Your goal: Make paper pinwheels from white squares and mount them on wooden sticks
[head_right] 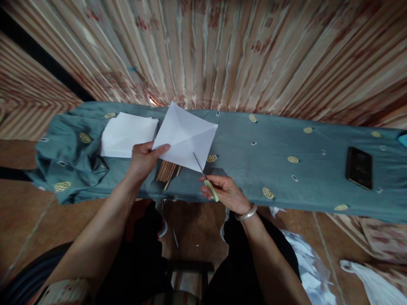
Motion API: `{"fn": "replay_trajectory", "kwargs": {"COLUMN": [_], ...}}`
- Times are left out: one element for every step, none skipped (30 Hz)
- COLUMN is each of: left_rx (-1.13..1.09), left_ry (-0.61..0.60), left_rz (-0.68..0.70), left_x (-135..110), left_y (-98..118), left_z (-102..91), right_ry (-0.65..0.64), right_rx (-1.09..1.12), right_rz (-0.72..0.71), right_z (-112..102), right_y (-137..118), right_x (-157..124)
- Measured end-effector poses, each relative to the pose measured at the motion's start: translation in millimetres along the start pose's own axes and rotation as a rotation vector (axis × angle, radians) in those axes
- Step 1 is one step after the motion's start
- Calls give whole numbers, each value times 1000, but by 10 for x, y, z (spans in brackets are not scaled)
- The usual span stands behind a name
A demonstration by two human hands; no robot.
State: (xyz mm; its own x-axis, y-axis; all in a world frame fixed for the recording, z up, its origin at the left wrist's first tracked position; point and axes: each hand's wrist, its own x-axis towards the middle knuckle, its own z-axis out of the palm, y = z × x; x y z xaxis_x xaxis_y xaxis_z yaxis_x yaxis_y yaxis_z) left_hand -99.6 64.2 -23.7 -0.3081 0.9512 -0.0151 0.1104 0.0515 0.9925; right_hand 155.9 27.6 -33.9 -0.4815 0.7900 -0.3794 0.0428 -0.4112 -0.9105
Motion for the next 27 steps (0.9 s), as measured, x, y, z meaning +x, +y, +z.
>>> {"fn": "replay_trajectory", "kwargs": {"left_rx": [0, 0, 0, -1, -5, -14, -25, -35, -41, -42, -40, -36, -33, -32, -33, -34, -34, -35, -36, -37, -36, -36, -36, -35, -33, -30, -26], "left_ry": [-2, -6, -13, -23, -34, -43, -49, -53, -54, -54, -53, -53, -53, -53, -54, -55, -55, -57, -58, -61, -66, -71, -77, -82, -85, -88, -88], "left_rz": [-2, -6, -11, -18, -24, -28, -29, -28, -27, -27, -27, -29, -29, -30, -31, -31, -31, -34, -36, -39, -43, -47, -52, -57, -59, -61, -61], "left_x": [-4, -10, -18, -27, -37, -46, -53, -57, -60, -60, -58, -56, -53, -51, -50, -50, -51, -53, -56, -60, -64, -69, -75, -80, -86, -90, -94], "left_y": [1, 5, 10, 16, 21, 25, 27, 26, 23, 18, 12, 7, 3, 1, 2, 5, 9, 15, 21, 27, 32, 35, 38, 39, 40, 40, 40], "left_z": [2, 6, 12, 21, 32, 44, 55, 64, 71, 75, 75, 73, 69, 65, 61, 57, 55, 55, 56, 59, 63, 67, 72, 77, 82, 85, 88], "right_ry": [-1, -1, 1, 4, 6, 7, 5, 4, 4, 7, 12, 19, 25, 27, 27, 25, 21, 18, 19, 21, 21, 19, 17, 12, 7, 2, 0], "right_rx": [-3, -3, -3, -5, -10, -16, -23, -29, -34, -37, -40, -42, -41, -39, -36, -32, -29, -28, -28, -29, -30, -32, -37, -43, -50, -58, -63], "right_rz": [-4, -7, -9, -10, -13, -14, -14, -16, -18, -21, -22, -22, -22, -21, -20, -20, -20, -19, -18, -15, -12, -10, -11, -16, -23, -31, -40], "right_z": [0, 1, 2, 3, 5, 6, 7, 9, 10, 12, 14, 15, 17, 19, 21, 23, 24, 26, 27, 28, 28, 27, 26, 24, 22, 19, 17], "right_y": [-1, -3, -6, -10, -15, -21, -25, -29, -30, -30, -29, -27, -24, -22, -21, -22, -25, -28, -32, -37, -40, -43, -45, -46, -45, -43, -41], "right_x": [0, 0, 1, 3, 5, 7, 9, 11, 13, 15, 16, 17, 19, 19, 20, 20, 20, 19, 19, 18, 18, 18, 18, 19, 20, 21, 22]}}
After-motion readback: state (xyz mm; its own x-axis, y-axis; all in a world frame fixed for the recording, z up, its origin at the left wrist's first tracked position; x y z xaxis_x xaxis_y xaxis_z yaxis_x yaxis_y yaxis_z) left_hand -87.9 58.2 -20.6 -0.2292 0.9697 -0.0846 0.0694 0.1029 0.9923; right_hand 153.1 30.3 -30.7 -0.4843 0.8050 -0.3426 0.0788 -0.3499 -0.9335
